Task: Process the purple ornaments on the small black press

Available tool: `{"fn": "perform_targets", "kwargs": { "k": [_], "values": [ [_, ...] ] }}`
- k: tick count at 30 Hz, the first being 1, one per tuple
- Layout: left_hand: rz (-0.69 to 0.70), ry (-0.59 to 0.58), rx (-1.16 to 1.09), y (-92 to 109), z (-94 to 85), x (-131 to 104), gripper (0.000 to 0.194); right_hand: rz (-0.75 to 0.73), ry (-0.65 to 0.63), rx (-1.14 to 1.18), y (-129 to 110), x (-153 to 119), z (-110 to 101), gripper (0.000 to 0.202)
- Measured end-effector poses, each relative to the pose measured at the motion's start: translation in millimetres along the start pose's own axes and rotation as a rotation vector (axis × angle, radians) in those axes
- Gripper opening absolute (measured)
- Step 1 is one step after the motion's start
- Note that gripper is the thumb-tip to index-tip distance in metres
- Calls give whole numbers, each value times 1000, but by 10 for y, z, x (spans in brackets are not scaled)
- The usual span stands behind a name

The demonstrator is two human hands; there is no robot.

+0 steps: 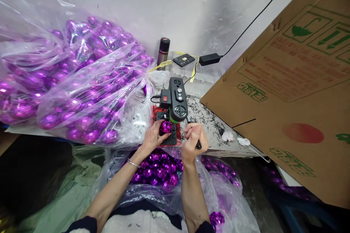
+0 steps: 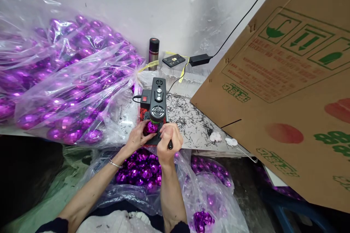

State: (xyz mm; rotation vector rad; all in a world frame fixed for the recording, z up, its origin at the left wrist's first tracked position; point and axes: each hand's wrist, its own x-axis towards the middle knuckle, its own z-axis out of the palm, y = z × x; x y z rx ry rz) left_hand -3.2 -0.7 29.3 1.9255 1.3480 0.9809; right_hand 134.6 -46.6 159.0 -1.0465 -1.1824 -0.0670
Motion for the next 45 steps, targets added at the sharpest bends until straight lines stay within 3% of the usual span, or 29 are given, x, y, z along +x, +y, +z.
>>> {"fn": "perform_targets", "kwargs": {
  "k": [9, 15, 19, 29, 45],
  "values": [
    [124, -31, -18, -196, 110, 27, 68, -5, -28, 20, 9, -61, -39, 45],
    [130, -6, -30, -277, 184, -8, 70, -58, -11, -3, 197, -319, -31, 41],
    [136, 3, -22, -282, 200, -16, 70, -139, -4, 12, 380, -492, -15, 43],
    [114, -6, -42, -266, 184, -17, 69, -55, -23, 46, 527, -680, -46, 40],
    [125, -4, -37, -265, 174, 13, 65, -132, -19, 59, 618, -687, -29, 44]
  ]
}}
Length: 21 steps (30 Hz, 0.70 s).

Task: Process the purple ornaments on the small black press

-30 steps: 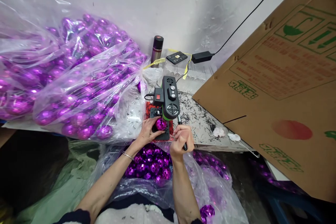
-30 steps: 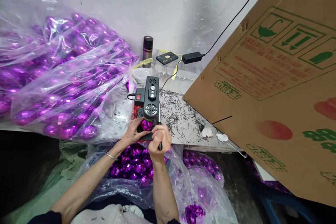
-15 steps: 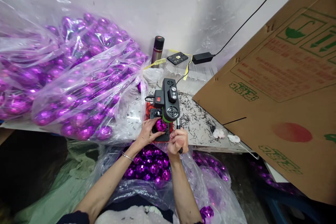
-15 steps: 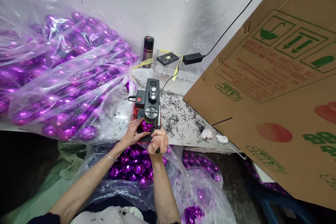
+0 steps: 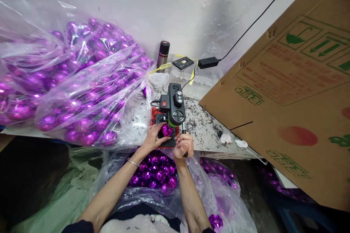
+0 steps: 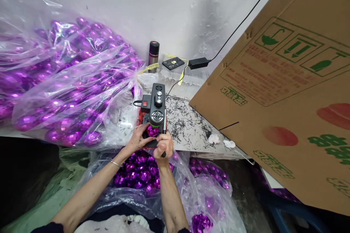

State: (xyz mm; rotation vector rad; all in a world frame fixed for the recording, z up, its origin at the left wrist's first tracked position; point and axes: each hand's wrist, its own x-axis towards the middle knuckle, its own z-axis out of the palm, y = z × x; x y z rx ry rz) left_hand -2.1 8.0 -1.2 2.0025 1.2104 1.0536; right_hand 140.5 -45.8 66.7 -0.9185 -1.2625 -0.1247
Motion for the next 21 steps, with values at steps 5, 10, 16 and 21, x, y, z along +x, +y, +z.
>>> {"fn": "perform_targets", "kwargs": {
  "k": [5, 10, 16, 21],
  "values": [
    [21, 10, -11, 20, -9, 4, 63, -39, 6, -9, 6, -59, 64, 44],
    [55, 26, -13, 19, -4, 43, 63, 54, 77, 15, -176, 252, 85, 44],
    [205, 27, -1, 128, -88, -281, 62, 228, -28, -3, -461, 660, -9, 45],
    [282, -106, 75, 339, -403, -757, 100, 128, -27, 13, -372, 482, -52, 43]
  ]
}}
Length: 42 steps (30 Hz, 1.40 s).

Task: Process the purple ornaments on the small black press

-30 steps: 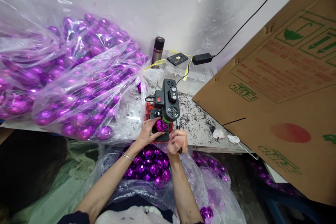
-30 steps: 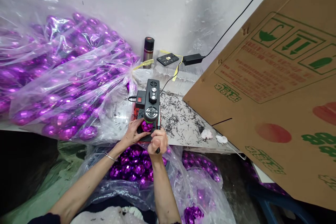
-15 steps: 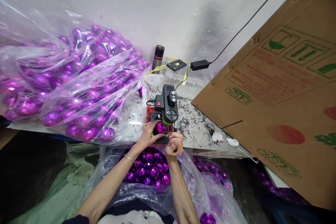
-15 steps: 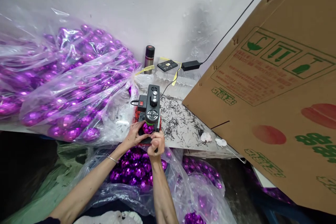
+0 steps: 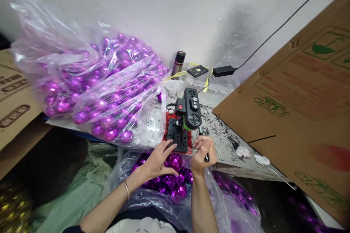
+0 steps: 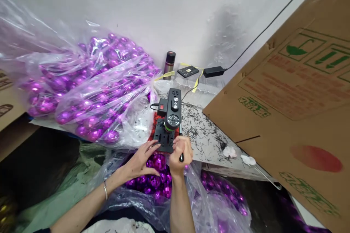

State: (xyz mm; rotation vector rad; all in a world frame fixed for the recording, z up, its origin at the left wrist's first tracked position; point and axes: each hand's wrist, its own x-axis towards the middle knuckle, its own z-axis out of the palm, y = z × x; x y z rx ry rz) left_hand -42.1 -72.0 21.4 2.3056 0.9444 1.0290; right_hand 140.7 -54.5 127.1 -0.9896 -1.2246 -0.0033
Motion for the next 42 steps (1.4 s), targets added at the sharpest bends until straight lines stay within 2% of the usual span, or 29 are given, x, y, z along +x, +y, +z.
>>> {"fn": "perform_targets", "kwargs": {
  "k": [1, 3, 5, 6, 7, 9, 11, 13, 16, 20, 24, 26, 29, 32, 36, 38, 42],
  "values": [
    [-28, 21, 1, 21, -88, -20, 101, -3, 11, -2, 29, -39, 5, 43],
    [-128, 124, 13, -23, -286, 34, 77, 4, 38, -1, 63, -90, 23, 43],
    [-276, 222, 62, -174, -490, 181, 52, 23, 58, 3, 65, -107, 42, 44],
    [-361, 235, 104, -273, -581, 270, 50, 34, 60, 6, 59, -108, 50, 44],
    [-448, 211, 160, -375, -658, 360, 49, 43, 62, 10, 51, -106, 55, 44],
    [-613, 77, 316, -540, -756, 512, 45, 51, 67, 21, 43, -103, 61, 45],
    [-721, -50, 456, -607, -779, 601, 42, 51, 75, 31, 47, -108, 61, 45],
    [-795, -103, 561, -561, -755, 627, 43, 56, 79, 37, 62, -120, 61, 45],
    [-883, -114, 677, -366, -726, 612, 52, 53, 84, 50, 86, -141, 64, 43],
    [-843, -79, 759, -125, -875, 656, 66, 32, 83, 42, 100, -156, 75, 42],
    [-785, 2, 784, -23, -1243, 839, 69, 9, 76, 22, 109, -151, 87, 41],
    [-730, 59, 796, -1, -1432, 934, 77, -6, 83, 22, 113, -150, 85, 42],
    [-697, 132, 809, 1, -1617, 997, 85, 11, 69, 11, 118, -165, 66, 43],
    [-752, 113, 803, -57, -1652, 937, 82, 45, 49, -12, 124, -195, 43, 44],
    [-803, -51, 795, -214, -1584, 778, 70, 59, 48, -4, 134, -217, 35, 43],
    [-770, -105, 783, -299, -1550, 724, 62, 59, 47, 3, 135, -216, 40, 43],
    [-672, -125, 677, -447, -1473, 724, 51, 51, 61, 13, 131, -204, 52, 43]
  ]
}}
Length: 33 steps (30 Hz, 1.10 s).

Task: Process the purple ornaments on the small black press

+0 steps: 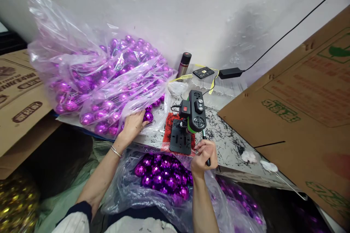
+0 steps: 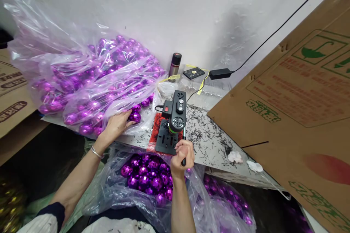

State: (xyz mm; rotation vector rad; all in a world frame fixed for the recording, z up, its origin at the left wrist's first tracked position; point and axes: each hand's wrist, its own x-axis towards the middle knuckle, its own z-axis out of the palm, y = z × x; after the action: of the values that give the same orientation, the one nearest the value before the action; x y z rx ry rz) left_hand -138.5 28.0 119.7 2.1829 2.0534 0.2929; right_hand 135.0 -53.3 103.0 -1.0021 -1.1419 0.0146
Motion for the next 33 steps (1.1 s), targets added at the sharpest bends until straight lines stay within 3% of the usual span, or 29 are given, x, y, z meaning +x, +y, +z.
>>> {"fn": "perform_targets", "kwargs": {
  "k": [6, 9, 14, 17, 20, 23, 26, 33],
  "values": [
    [-29, -94, -177, 111, 239, 196, 43, -15, -13, -26, 10, 0, -6, 41],
    [-30, -71, -313, 147, 300, 233, 46, -29, 0, -5, 23, -2, -10, 41],
    [-56, 19, -1002, 298, 243, 35, 63, -24, -18, 1, -11, 20, 3, 43],
    [-90, -100, -1484, 519, 299, -187, 60, -30, -5, 4, -74, 78, 26, 43],
    [-172, -196, -1681, 769, 523, -358, 53, -46, -10, -3, -160, 182, 43, 44],
    [-245, -179, -1651, 975, 830, -416, 59, -45, -35, -29, -244, 300, 41, 44],
    [-223, -100, -1498, 1102, 1072, -400, 70, -52, -60, -41, -296, 378, 27, 44],
    [-3, 39, -865, 1126, 1214, -367, 64, -80, -92, -62, -287, 357, -12, 43]
  ]
}}
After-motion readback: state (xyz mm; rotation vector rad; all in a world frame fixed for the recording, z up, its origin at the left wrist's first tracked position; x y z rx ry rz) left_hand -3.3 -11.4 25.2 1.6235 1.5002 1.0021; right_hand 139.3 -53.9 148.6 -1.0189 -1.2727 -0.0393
